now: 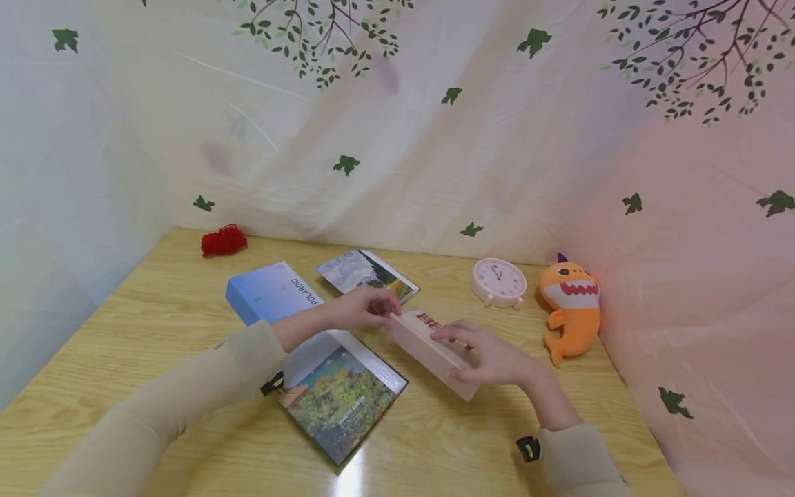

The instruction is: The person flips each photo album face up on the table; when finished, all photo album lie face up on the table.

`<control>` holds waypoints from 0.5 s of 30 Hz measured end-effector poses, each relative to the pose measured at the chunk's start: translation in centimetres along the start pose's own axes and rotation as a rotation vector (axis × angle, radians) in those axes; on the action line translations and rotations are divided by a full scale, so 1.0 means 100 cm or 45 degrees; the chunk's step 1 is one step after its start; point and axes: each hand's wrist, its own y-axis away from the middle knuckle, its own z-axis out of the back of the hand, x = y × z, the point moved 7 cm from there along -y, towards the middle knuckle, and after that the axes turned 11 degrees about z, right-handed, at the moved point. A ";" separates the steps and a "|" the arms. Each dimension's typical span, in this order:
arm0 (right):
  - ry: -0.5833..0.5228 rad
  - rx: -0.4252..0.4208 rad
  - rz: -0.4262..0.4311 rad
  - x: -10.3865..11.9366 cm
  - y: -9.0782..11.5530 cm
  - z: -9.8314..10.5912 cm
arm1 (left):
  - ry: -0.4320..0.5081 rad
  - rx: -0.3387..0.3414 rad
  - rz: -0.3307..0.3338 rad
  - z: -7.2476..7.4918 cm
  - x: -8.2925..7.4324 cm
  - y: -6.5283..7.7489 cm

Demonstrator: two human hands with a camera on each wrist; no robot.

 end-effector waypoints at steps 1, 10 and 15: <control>0.034 0.005 0.003 0.000 0.000 -0.001 | -0.004 0.008 0.006 -0.001 0.001 0.000; 0.167 0.020 -0.043 -0.005 0.000 -0.012 | -0.130 0.025 0.015 -0.011 0.002 -0.003; 0.189 0.044 -0.077 -0.010 0.000 -0.016 | -0.240 0.008 -0.003 -0.015 -0.001 -0.005</control>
